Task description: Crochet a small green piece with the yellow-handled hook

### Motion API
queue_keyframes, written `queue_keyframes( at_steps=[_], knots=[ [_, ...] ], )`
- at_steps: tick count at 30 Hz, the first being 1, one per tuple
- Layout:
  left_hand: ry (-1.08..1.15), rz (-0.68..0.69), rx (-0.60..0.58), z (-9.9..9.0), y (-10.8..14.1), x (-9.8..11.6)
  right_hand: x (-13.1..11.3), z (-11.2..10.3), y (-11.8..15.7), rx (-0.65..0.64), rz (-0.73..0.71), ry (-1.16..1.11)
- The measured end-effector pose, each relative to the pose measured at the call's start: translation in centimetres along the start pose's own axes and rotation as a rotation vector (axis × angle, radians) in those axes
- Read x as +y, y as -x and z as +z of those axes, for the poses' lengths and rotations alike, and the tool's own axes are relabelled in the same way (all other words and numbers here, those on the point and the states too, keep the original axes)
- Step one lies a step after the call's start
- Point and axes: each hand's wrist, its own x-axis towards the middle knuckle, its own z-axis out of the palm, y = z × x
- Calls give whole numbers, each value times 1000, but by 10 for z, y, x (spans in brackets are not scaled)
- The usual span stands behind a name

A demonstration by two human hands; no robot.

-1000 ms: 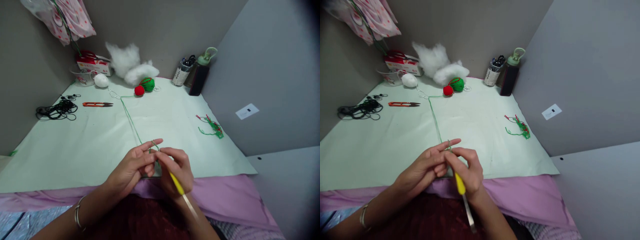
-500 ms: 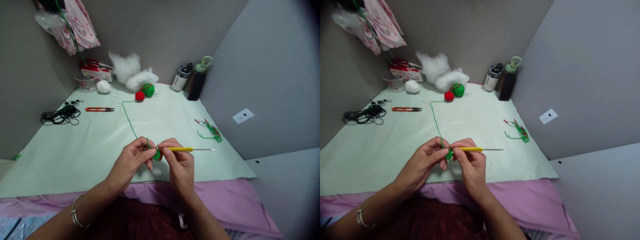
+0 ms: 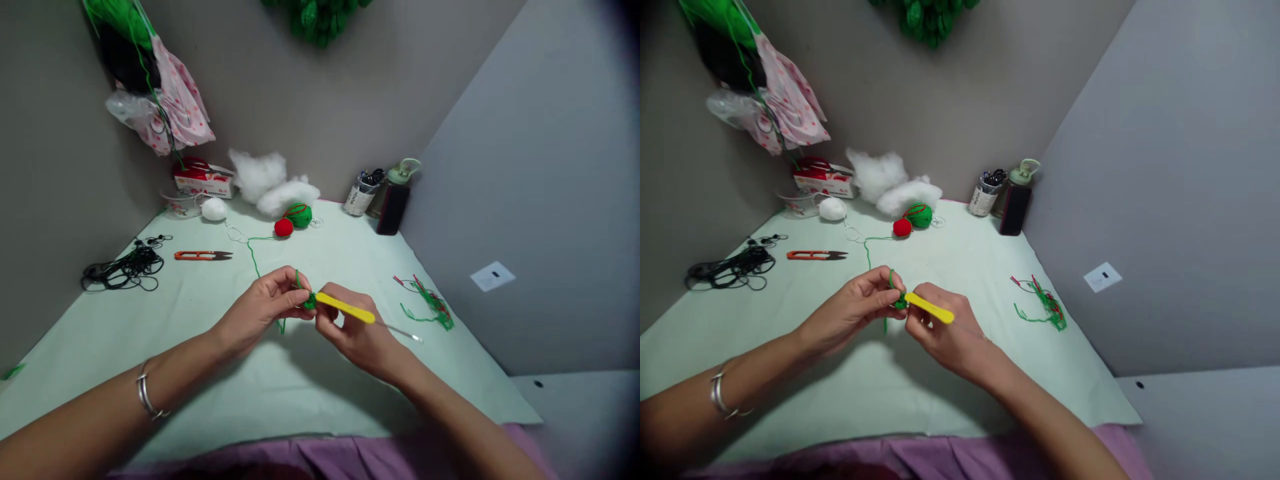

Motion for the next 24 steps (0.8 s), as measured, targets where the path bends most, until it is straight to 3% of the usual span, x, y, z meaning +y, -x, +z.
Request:
queue_keyframes(
  at_steps=[4,8,17,24],
  knots=[
    [42,-28,-54,-17,-24,0,26,13,-17,32,-175,261],
    [34,-65,-75,-35,-52,-5,54,26,-28,43,-222,299],
    [73,-255,-127,-56,-86,-40,93,34,-29,-15,-90,232],
    [161,-392,-201,-62,-87,-29,98,36,-38,-27,-36,147]
  ],
)
